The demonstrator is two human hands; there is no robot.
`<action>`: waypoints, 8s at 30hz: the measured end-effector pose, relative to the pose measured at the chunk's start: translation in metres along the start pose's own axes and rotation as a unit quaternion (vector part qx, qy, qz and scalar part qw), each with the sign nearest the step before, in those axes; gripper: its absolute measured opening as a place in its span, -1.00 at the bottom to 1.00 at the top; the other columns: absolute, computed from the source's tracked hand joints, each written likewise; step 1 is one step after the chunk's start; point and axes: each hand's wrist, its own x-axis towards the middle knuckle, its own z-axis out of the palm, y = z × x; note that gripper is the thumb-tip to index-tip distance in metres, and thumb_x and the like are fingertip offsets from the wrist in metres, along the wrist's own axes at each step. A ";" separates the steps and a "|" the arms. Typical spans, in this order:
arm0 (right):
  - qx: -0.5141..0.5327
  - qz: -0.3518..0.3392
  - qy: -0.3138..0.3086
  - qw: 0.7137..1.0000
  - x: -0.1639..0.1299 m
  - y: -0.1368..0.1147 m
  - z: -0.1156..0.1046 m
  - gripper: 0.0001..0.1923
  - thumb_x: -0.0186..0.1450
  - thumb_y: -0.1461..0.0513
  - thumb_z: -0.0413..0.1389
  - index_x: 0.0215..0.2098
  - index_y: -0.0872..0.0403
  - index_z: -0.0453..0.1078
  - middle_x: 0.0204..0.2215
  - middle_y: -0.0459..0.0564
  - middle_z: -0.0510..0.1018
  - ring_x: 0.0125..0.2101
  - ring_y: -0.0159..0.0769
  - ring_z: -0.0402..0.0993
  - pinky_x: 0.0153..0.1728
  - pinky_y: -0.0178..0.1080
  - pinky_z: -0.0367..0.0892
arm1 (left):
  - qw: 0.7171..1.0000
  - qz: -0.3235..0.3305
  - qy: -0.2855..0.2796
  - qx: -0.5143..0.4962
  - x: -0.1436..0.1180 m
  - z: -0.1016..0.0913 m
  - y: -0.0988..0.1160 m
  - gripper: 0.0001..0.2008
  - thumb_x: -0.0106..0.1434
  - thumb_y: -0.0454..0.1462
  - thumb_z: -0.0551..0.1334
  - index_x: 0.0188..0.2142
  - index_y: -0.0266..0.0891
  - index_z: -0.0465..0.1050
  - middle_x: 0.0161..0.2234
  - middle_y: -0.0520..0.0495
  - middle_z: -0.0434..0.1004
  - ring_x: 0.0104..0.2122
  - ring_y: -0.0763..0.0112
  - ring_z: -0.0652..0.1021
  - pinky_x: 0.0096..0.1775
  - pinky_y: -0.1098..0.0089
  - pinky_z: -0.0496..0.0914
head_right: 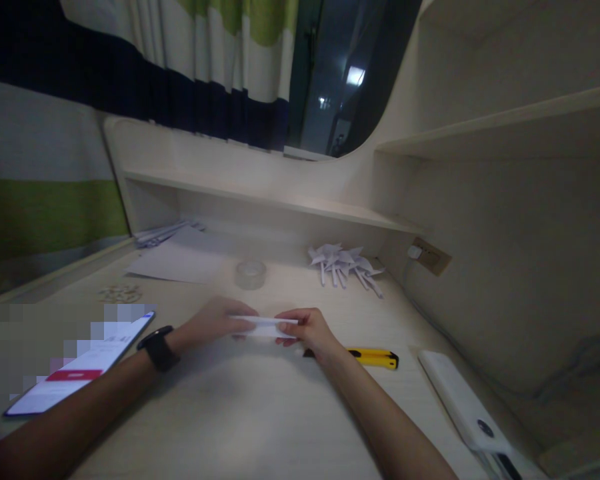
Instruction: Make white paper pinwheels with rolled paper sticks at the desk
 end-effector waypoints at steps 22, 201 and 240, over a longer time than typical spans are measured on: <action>0.002 -0.020 0.035 0.999 0.002 0.003 0.002 -0.57 -0.13 0.14 0.40 -0.30 0.14 0.57 -0.51 0.00 0.60 -0.60 -0.36 0.48 -0.53 -0.30 0.42 | 0.997 -0.040 0.027 -0.052 0.001 0.005 -0.002 -0.70 0.05 -0.22 0.36 -0.24 -0.37 0.59 -0.51 -0.13 0.62 -0.55 0.37 0.57 -0.44 0.40 0.46; -0.593 -0.223 0.024 0.773 -0.007 0.023 0.023 -0.82 0.22 0.38 0.09 -0.29 0.06 0.49 -0.40 -0.04 0.51 -0.35 -0.33 0.39 -0.28 -0.32 0.22 | 0.864 0.191 -0.031 0.464 -0.017 0.020 -0.016 -0.82 0.33 -0.31 0.13 -0.29 -0.21 0.52 -0.37 -0.06 0.48 -0.35 0.33 0.45 -0.32 0.37 0.26; -0.609 -0.191 0.013 0.770 -0.010 0.013 0.018 -0.89 0.25 0.33 0.09 -0.36 0.10 0.47 -0.41 -0.04 0.48 -0.36 -0.34 0.38 -0.32 -0.34 0.21 | 0.863 0.158 -0.052 0.477 -0.016 0.004 -0.017 -0.76 0.28 -0.39 0.09 -0.45 -0.24 0.50 -0.45 -0.08 0.53 -0.39 0.32 0.49 -0.35 0.38 0.25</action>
